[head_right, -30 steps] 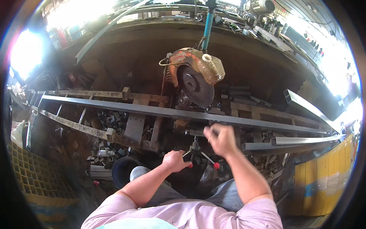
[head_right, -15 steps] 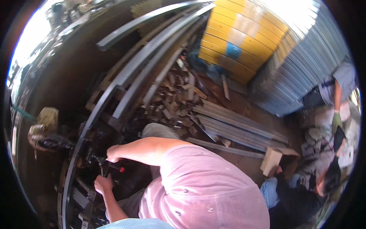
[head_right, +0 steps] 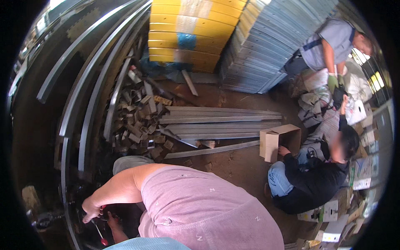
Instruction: The person repeatedly positions long metal profiles on a chop saw, secures them, and cuts them to length. After each cut, the person removes the cut piece and places it aside, then repeats the process with additional profiles.
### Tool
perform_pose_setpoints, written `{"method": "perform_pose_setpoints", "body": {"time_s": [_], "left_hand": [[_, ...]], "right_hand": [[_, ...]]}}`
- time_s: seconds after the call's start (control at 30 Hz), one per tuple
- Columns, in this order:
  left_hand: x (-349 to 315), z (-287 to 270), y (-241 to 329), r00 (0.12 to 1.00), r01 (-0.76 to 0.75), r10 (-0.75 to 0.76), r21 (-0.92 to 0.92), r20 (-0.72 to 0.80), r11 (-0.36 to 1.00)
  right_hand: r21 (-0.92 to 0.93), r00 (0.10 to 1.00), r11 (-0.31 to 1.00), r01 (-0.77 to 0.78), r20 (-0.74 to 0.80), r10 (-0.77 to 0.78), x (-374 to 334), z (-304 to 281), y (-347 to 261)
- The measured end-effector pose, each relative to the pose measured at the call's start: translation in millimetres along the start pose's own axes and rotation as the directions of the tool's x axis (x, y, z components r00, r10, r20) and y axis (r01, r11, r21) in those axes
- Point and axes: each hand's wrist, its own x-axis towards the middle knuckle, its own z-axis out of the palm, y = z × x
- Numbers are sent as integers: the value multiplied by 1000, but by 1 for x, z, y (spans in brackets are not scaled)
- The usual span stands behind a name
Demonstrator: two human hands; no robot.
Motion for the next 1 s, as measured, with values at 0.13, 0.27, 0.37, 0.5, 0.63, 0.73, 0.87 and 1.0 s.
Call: {"method": "perform_pose_setpoints", "body": {"time_s": [0.13,0.27,0.37,0.5,0.63,0.73,0.87,1.0], "left_hand": [[2,62,29,945,234,-35,-597,325,767],[-7,56,39,930,331,-88,-710,357,622],[4,56,32,862,244,239,-779,447,577],[-101,109,122,921,59,347,-942,180,332],[-162,60,146,691,360,595,-909,412,211],[-184,39,136,844,347,262,-848,469,400],[-227,-13,127,916,-110,218,-313,337,943],[-267,-104,122,912,-390,388,-6,130,921]], "right_hand": [[-41,913,996,81,-398,-91,-13,-28,27],[-158,900,987,17,-427,-84,-36,-26,33],[-264,921,964,32,-368,-131,-27,-12,28],[-253,898,967,-32,-433,-83,-43,-12,9],[-180,900,982,-66,-436,-19,-35,-29,-16],[-154,911,988,11,-407,-74,-30,-28,-9],[-146,927,988,52,-361,-102,-18,-18,1],[-82,940,989,125,-308,-144,-23,-18,3]]}}
